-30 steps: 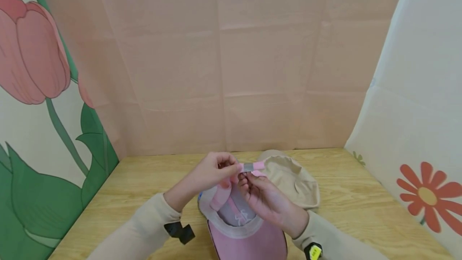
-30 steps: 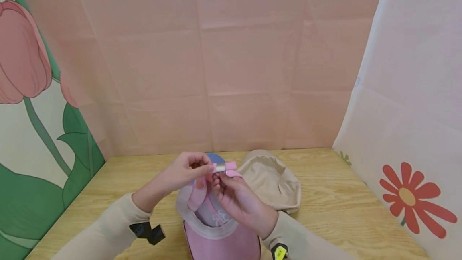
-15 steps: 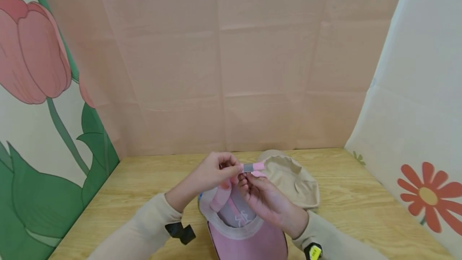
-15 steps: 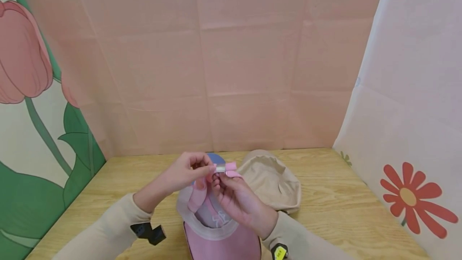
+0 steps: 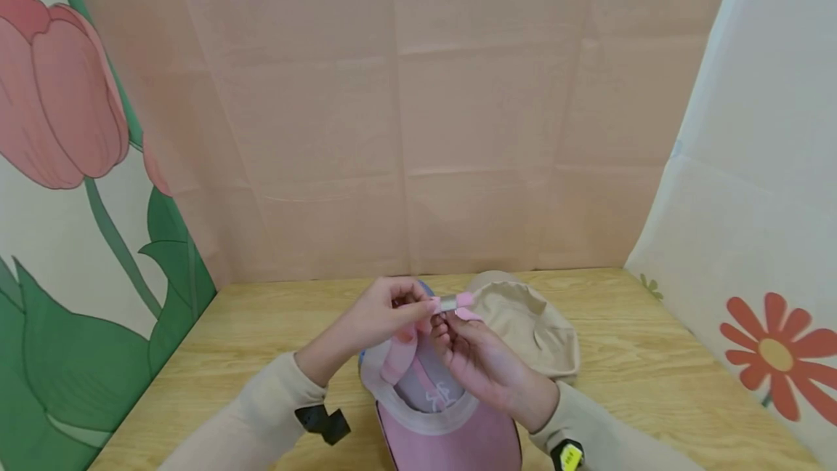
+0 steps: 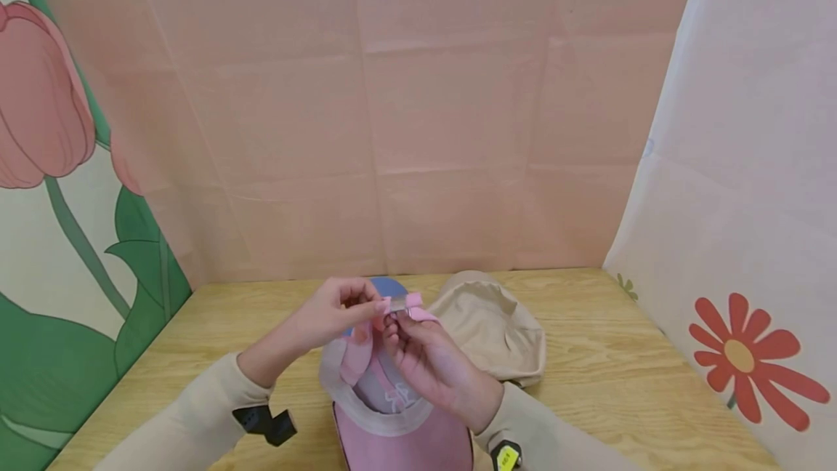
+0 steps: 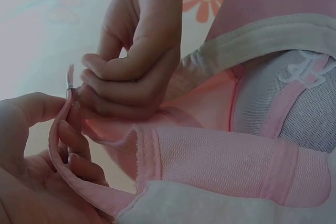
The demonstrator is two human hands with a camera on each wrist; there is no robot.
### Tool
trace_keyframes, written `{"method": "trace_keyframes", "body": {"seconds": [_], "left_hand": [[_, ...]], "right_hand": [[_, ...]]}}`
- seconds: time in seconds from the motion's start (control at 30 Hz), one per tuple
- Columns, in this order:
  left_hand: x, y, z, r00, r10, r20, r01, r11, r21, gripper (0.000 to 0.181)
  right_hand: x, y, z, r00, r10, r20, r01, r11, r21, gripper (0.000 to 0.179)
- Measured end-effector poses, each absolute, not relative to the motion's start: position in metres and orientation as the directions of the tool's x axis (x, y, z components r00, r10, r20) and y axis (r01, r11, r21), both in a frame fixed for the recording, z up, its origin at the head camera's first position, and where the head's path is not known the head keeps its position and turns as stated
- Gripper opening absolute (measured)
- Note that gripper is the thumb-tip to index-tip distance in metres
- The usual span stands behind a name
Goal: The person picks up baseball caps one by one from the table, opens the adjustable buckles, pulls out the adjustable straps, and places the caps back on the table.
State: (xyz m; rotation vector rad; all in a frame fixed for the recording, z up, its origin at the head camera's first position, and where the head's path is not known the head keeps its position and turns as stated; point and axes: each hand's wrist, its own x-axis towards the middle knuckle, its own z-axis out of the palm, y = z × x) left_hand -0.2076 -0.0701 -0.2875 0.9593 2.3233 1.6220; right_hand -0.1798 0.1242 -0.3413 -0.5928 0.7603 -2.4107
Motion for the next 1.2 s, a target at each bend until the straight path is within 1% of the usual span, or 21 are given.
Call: {"method": "trace_keyframes", "body": {"seconds": [0.13, 0.3, 0.6, 0.9, 1.2], "left_hand": [[-0.2072, -0.0711, -0.2875, -0.789, 0.571, 0.227, 0.410, 0.214, 0.887, 0.030], [-0.2061, -0.0703, -0.2863, -0.796, 0.565, 0.217, 0.402, 0.226, 0.887, 0.030], [-0.2059, -0.0665, -0.2859, -0.795, 0.566, 0.217, 0.409, 0.237, 0.881, 0.023], [-0.2045, -0.0642, -0.2839, -0.806, 0.556, 0.204, 0.384, 0.228, 0.895, 0.022], [-0.2055, -0.0663, -0.2856, -0.799, 0.563, 0.211, 0.390, 0.218, 0.894, 0.023]], "right_hand": [[-0.1797, 0.1251, -0.3407, -0.765, -0.603, 0.225, 0.365, -0.694, -0.620, 0.029], [-0.1796, 0.1252, -0.3406, -0.770, -0.597, 0.223, 0.364, -0.699, -0.616, 0.028], [-0.1795, 0.1238, -0.3405, -0.777, -0.589, 0.220, 0.353, -0.698, -0.622, 0.027], [-0.1785, 0.1232, -0.3397, -0.791, -0.578, 0.202, 0.355, -0.701, -0.618, 0.027], [-0.1779, 0.1228, -0.3397, -0.792, -0.582, 0.183, 0.371, -0.698, -0.613, 0.025]]}}
